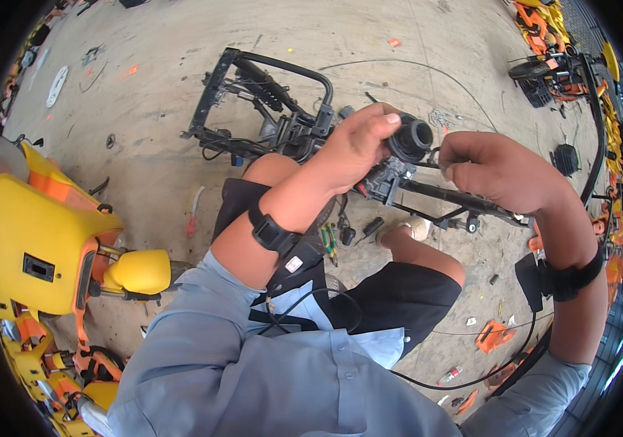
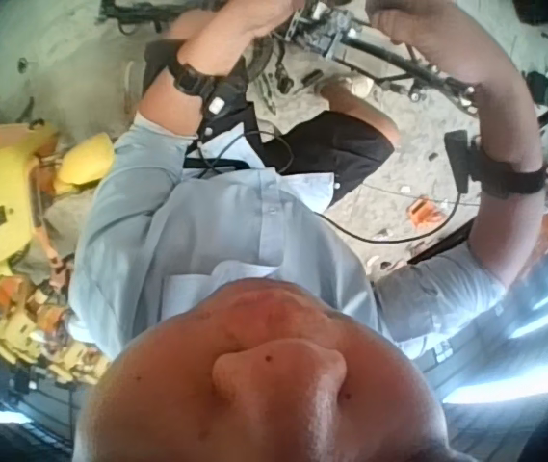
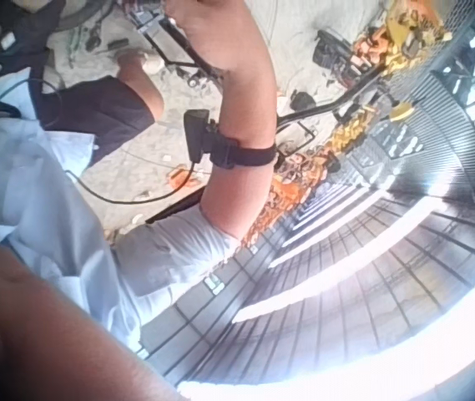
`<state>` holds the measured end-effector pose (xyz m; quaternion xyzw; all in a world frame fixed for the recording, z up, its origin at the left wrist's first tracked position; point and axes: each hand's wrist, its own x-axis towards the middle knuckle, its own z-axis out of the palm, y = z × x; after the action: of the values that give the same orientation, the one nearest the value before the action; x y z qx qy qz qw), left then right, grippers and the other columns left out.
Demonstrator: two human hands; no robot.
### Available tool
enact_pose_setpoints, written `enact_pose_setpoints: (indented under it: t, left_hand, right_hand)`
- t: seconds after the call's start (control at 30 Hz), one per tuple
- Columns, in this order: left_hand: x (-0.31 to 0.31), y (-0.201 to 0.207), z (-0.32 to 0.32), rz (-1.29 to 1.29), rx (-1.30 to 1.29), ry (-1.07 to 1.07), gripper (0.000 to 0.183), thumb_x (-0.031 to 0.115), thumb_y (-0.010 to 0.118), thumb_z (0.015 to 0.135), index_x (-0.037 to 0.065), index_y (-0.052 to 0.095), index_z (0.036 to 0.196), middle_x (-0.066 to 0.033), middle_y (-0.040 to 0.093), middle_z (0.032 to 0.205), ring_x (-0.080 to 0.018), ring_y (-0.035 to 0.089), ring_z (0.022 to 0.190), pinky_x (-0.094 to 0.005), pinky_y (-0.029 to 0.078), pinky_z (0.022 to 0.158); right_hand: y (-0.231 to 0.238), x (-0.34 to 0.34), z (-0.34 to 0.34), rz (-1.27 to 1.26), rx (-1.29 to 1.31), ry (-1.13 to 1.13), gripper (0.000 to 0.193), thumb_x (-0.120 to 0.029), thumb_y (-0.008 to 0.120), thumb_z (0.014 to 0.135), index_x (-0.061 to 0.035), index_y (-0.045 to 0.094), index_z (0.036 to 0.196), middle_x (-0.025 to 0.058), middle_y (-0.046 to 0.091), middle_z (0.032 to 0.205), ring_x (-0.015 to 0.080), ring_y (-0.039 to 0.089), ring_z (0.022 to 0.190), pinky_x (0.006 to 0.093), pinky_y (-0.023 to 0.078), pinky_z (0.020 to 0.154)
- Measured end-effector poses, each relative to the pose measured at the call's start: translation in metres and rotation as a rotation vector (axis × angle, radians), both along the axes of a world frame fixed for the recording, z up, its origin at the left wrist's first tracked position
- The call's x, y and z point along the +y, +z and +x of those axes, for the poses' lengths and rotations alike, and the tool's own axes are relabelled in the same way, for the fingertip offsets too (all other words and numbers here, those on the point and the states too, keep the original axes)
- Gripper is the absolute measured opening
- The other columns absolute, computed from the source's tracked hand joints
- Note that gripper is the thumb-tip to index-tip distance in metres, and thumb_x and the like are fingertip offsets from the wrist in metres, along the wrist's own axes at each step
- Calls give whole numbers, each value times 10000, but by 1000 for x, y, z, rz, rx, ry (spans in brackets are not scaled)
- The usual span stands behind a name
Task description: The person assembles a throttle handle onto a motorcycle frame by fitting a cable into the throttle tube, positioning the housing over the handlebar, and tightening screws with a screwdriver.
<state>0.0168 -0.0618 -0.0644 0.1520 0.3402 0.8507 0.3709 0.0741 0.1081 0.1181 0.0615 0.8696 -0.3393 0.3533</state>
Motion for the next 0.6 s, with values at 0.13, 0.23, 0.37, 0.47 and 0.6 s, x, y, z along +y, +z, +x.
enact_pose_setpoints:
  t: [0.13, 0.23, 0.37, 0.47, 0.6]
  left_hand:
    - [-5, 3, -2, -39, 29, 5, 391, 363, 540, 973, 2, 580, 1116, -72, 635, 1023, -144, 608, 967, -320, 506, 851]
    - [-6, 0, -2, -89, 110, -20, 423, 388, 544, 960, 5, 570, 1138, -72, 628, 1035, -137, 604, 966, -311, 500, 838]
    - [-5, 4, 5, -115, 237, 25, 455, 428, 542, 951, 22, 558, 1154, -66, 615, 1044, -123, 588, 963, -294, 484, 828]
    - [-5, 1, 2, -85, 199, 73, 431, 416, 529, 980, 18, 556, 1142, -83, 625, 1036, -165, 596, 970, -339, 491, 858]
    - [1, 1, 3, -39, 115, 102, 460, 448, 523, 995, 15, 552, 1148, -103, 635, 1068, -193, 618, 975, -383, 506, 876]
  right_hand:
    - [1, 1, -2, -29, -58, -15, 200, -201, 612, 894, -17, 638, 968, -3, 563, 755, 87, 508, 730, 281, 434, 656]
    - [-4, 5, -5, -86, -81, 22, 203, -196, 620, 908, -13, 644, 993, 12, 586, 775, 98, 533, 757, 284, 446, 687]
    - [-11, 14, -3, -66, -63, 107, 266, -233, 646, 935, -6, 658, 1074, 63, 664, 883, 140, 598, 859, 307, 485, 783]
    - [-12, 15, -3, -10, -5, 164, 336, -280, 684, 947, 3, 650, 1125, 83, 686, 964, 156, 610, 913, 318, 493, 826]
    - [-10, 10, -1, 21, 73, 160, 343, -265, 719, 941, 24, 634, 1105, 60, 667, 890, 133, 588, 835, 311, 489, 742]
